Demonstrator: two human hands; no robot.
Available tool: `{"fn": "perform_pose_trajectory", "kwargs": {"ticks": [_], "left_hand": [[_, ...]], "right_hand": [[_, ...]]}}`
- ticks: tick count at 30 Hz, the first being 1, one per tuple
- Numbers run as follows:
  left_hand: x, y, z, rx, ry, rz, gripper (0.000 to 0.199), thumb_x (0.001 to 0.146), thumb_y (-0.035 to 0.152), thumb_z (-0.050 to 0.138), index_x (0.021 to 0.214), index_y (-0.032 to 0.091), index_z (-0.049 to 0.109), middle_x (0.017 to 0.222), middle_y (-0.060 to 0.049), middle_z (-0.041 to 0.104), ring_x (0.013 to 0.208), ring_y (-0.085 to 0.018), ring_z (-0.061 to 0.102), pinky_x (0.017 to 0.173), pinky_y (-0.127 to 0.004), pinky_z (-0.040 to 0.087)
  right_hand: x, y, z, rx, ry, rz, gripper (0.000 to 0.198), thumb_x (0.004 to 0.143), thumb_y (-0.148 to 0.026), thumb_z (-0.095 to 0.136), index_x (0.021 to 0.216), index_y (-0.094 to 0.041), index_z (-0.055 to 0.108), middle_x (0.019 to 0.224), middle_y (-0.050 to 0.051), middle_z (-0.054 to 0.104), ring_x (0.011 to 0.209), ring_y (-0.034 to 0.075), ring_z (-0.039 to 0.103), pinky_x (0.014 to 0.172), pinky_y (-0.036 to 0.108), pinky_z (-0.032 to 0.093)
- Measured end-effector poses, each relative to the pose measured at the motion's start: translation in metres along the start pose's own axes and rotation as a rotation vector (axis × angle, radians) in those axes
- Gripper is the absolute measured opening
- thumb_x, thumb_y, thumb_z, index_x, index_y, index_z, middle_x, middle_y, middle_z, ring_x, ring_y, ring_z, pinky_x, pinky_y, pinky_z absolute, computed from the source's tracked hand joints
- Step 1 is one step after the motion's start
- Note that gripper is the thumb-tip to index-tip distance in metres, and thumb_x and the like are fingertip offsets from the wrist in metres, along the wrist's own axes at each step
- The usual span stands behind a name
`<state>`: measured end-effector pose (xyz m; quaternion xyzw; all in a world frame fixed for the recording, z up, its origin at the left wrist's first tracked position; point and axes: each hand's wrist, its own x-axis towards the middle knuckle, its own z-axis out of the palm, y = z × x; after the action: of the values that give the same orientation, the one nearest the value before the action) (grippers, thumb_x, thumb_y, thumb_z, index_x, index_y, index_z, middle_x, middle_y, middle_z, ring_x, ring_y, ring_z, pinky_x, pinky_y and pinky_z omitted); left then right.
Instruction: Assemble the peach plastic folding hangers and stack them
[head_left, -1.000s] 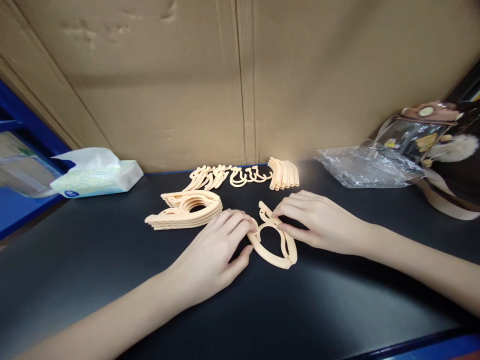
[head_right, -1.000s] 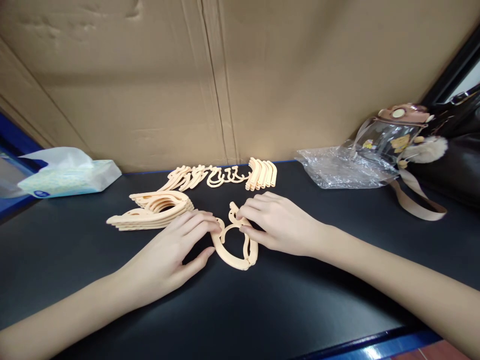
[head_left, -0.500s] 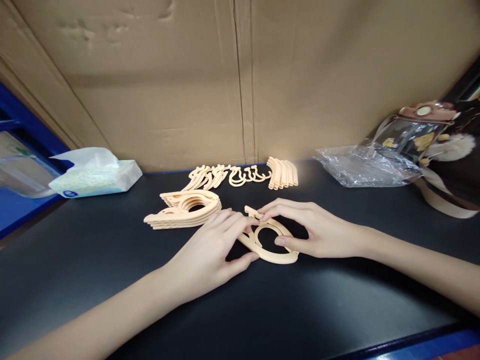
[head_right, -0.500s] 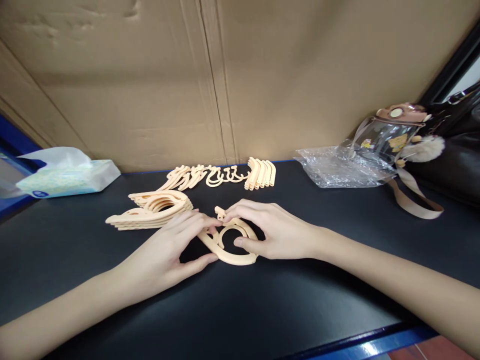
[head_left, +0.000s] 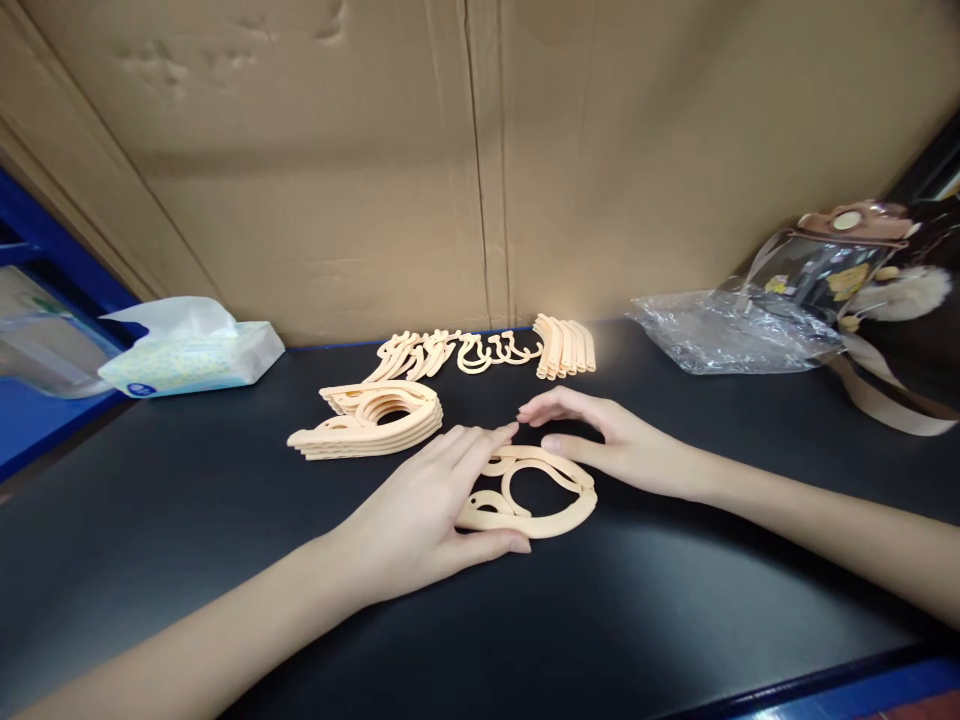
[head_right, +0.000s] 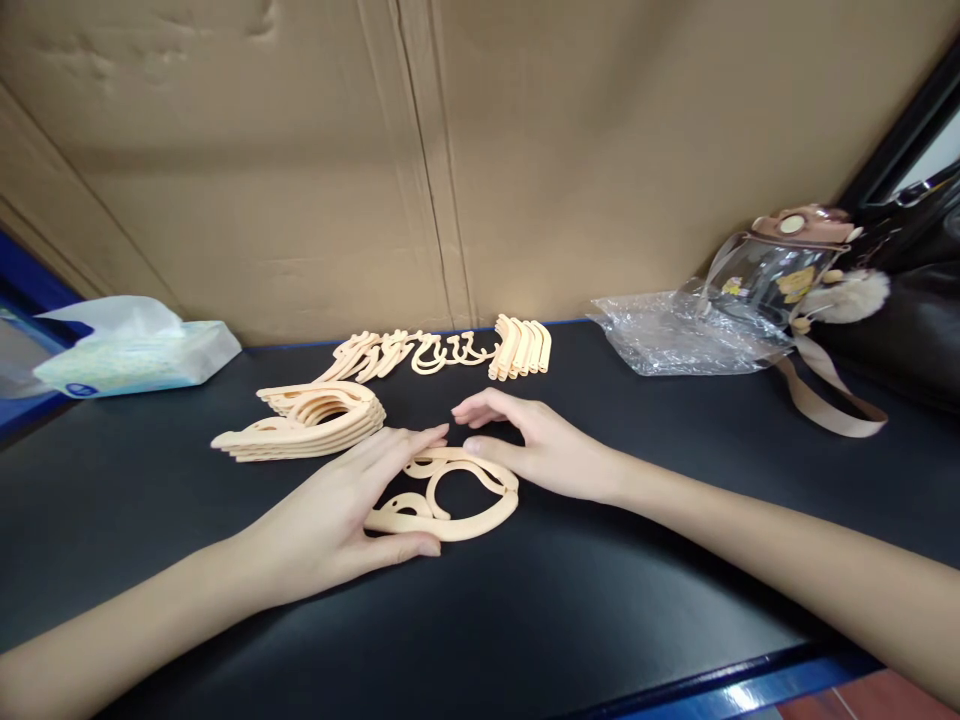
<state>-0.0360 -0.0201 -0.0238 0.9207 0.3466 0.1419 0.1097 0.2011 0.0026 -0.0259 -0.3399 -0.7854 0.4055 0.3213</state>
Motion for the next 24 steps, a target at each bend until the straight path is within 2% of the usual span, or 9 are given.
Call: {"fn": "perform_pose_trajectory", "kwargs": {"ticks": [2, 4, 6, 8, 11, 16, 24], "left_hand": [[0.0, 0.001, -0.002, 0.043, 0.043, 0.029, 0.076, 0.079, 0.055, 0.061, 0.139, 0.019, 0.03, 0.124, -0.011, 0.053, 0.109, -0.025, 0.053, 0.091, -0.037, 0.047], [0.0, 0.001, -0.004, 0.101, 0.107, 0.068, 0.074, 0.08, 0.054, 0.061, 0.138, 0.018, 0.031, 0.124, -0.011, 0.053, 0.11, -0.024, 0.052, 0.093, -0.036, 0.046], [-0.001, 0.0, -0.005, 0.17, 0.186, 0.102, 0.07, 0.082, 0.053, 0.06, 0.135, 0.016, 0.033, 0.125, -0.011, 0.051, 0.113, -0.024, 0.05, 0.096, -0.036, 0.043], [-0.002, -0.001, -0.007, 0.227, 0.246, 0.115, 0.067, 0.083, 0.051, 0.059, 0.133, 0.014, 0.036, 0.127, -0.012, 0.05, 0.116, -0.024, 0.048, 0.099, -0.036, 0.04], [-0.003, -0.002, -0.008, 0.272, 0.276, 0.128, 0.069, 0.083, 0.052, 0.059, 0.134, 0.013, 0.036, 0.128, -0.013, 0.05, 0.116, -0.024, 0.048, 0.099, -0.035, 0.04], [-0.002, -0.003, -0.008, 0.307, 0.279, 0.139, 0.078, 0.081, 0.056, 0.059, 0.139, 0.012, 0.031, 0.126, -0.013, 0.05, 0.114, -0.024, 0.049, 0.097, -0.035, 0.041], [-0.004, -0.003, -0.008, 0.301, 0.284, 0.139, 0.078, 0.081, 0.056, 0.059, 0.139, 0.012, 0.031, 0.126, -0.013, 0.051, 0.114, -0.024, 0.05, 0.096, -0.035, 0.042]], "right_hand": [[0.002, 0.002, -0.004, -0.093, 0.047, 0.061, 0.023, 0.087, -0.038, 0.056, 0.096, -0.018, 0.062, 0.092, 0.002, 0.063, 0.084, 0.015, 0.056, 0.077, 0.029, 0.044], [0.003, 0.002, -0.008, -0.091, 0.004, 0.129, 0.029, 0.087, -0.044, 0.054, 0.079, -0.017, 0.061, 0.071, -0.001, 0.058, 0.066, 0.012, 0.049, 0.062, 0.026, 0.038], [0.002, -0.001, -0.011, -0.014, -0.069, 0.167, 0.035, 0.085, -0.046, 0.054, 0.068, -0.016, 0.056, 0.06, -0.004, 0.047, 0.058, 0.01, 0.041, 0.054, 0.024, 0.03], [0.002, -0.004, -0.012, 0.075, -0.13, 0.185, 0.035, 0.083, -0.046, 0.057, 0.065, -0.016, 0.052, 0.058, -0.006, 0.041, 0.056, 0.008, 0.036, 0.051, 0.024, 0.026], [0.001, -0.007, -0.011, 0.163, -0.182, 0.217, 0.032, 0.081, -0.043, 0.061, 0.067, -0.016, 0.053, 0.059, -0.006, 0.04, 0.056, 0.008, 0.035, 0.052, 0.023, 0.025], [0.001, -0.008, -0.01, 0.217, -0.185, 0.253, 0.029, 0.082, -0.042, 0.06, 0.073, -0.014, 0.06, 0.06, -0.005, 0.042, 0.057, 0.008, 0.036, 0.054, 0.024, 0.028], [0.0, -0.006, -0.01, 0.262, -0.19, 0.262, 0.027, 0.083, -0.039, 0.06, 0.078, -0.013, 0.063, 0.063, -0.004, 0.043, 0.059, 0.008, 0.036, 0.055, 0.024, 0.028]]}}
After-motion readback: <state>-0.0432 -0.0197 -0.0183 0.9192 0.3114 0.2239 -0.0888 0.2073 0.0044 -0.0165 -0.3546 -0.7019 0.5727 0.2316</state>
